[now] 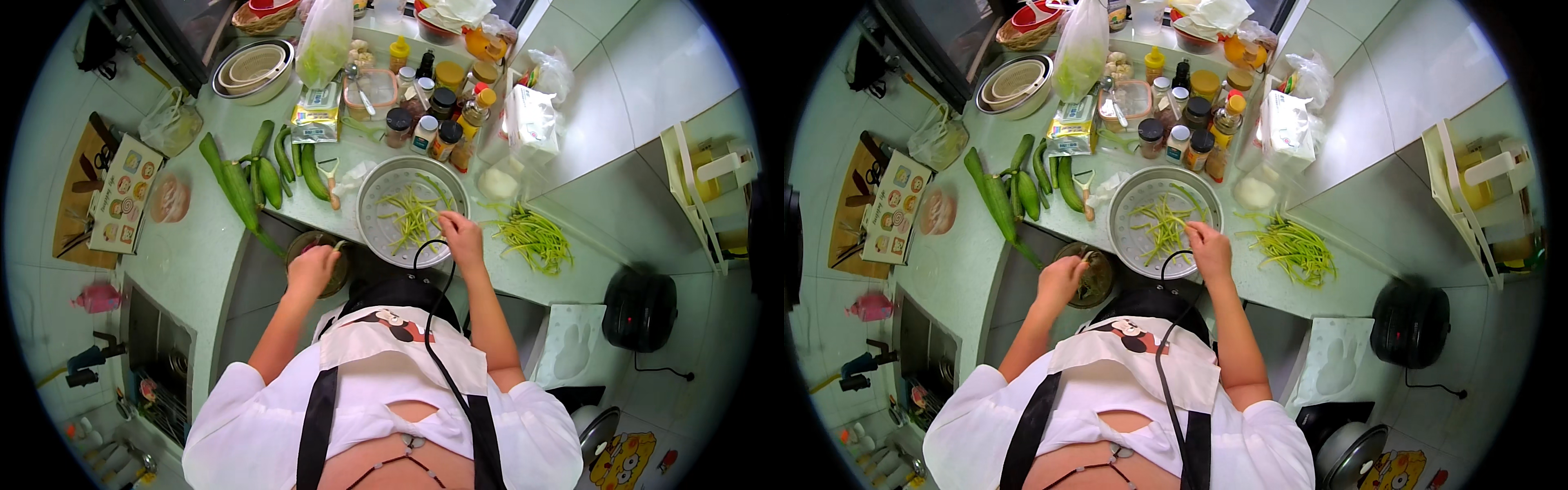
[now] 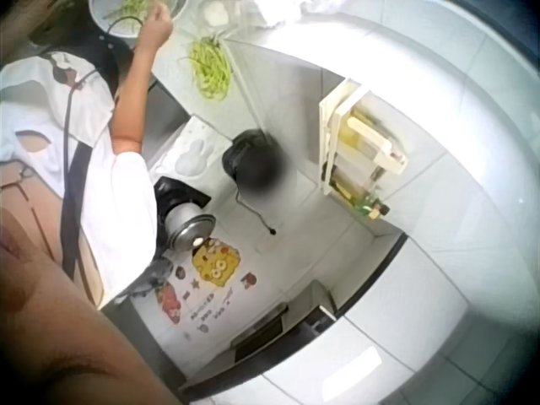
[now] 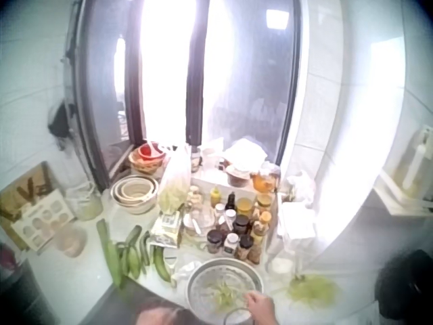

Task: The person snaps the ends off long green beans by hand and places them into a metal bowl on the kitchen counter.

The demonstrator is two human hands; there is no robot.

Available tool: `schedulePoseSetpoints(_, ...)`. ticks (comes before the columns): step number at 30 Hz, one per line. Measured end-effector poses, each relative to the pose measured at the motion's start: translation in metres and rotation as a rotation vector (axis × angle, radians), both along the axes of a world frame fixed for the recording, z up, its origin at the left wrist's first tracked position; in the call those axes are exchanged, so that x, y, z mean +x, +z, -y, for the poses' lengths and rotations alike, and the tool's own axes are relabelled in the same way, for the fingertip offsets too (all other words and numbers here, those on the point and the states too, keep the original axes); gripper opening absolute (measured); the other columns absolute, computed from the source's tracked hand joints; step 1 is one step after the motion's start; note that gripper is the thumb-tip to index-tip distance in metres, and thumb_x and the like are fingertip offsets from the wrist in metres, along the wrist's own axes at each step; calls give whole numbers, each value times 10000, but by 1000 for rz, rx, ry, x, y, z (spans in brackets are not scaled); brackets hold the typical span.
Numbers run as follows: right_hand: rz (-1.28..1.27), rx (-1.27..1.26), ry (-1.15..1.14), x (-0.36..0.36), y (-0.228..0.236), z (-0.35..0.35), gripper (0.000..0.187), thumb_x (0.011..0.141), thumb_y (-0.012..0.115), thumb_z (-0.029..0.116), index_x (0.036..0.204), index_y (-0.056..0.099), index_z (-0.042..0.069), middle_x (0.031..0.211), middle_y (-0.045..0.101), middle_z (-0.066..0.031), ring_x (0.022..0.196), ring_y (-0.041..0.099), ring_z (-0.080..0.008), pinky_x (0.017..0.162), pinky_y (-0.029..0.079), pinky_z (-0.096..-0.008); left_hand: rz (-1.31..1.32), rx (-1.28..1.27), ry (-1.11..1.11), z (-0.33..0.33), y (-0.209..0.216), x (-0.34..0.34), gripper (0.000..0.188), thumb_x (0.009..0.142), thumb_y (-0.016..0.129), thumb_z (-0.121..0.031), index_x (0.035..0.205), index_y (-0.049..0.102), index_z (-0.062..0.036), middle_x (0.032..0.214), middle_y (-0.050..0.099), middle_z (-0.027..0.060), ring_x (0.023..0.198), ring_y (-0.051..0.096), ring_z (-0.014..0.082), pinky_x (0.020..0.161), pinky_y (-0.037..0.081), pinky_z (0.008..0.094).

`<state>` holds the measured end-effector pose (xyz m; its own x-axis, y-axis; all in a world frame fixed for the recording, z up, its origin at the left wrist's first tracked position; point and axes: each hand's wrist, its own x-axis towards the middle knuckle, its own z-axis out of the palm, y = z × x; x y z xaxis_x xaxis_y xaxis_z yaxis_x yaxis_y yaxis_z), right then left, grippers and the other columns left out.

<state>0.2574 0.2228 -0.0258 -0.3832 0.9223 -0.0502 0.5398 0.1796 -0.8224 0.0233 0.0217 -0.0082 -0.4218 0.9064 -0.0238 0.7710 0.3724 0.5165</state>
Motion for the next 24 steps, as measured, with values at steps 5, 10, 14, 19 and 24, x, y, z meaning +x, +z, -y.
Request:
schedulePoseSetpoints(5,172,55,-42,7,-10,-5,277,817,617,320,1014,664,131,801,658,-138,744,625,-326,651,485,-407,-47,-248,211,34,-39,-36,220,838,582,-299,881,645,-93,875,645,118,824,613,318,699,478,423)
schedulePoseSetpoints(10,228,165,-148,52,-23,-27,215,830,591,285,961,669,133,826,656,-153,770,627,-342,665,486,-426,-140,-242,307,44,-55,-47,246,820,613,-286,999,634,-119,910,654,116,836,618,324,710,487,423)
schedulePoseSetpoints(14,488,219,-158,74,-39,-59,204,829,595,238,1003,651,147,883,658,-151,812,627,-346,691,489,-448,-54,-156,307,35,-46,-38,233,818,615,-273,966,645,-95,900,656,119,829,622,313,705,489,407)
schedulePoseSetpoints(19,632,295,-65,63,-59,-89,234,822,592,207,1043,611,134,915,655,-155,806,625,-373,693,487,-471,84,-15,290,14,-11,-6,217,826,595,-269,932,645,-86,907,647,112,830,615,314,710,482,401)
schedulePoseSetpoints(24,764,224,-51,48,-79,-108,186,832,566,218,982,579,108,948,642,-151,825,619,-384,686,484,-488,168,32,228,9,1,17,217,831,600,-245,956,646,-73,930,649,118,856,615,308,722,483,389)
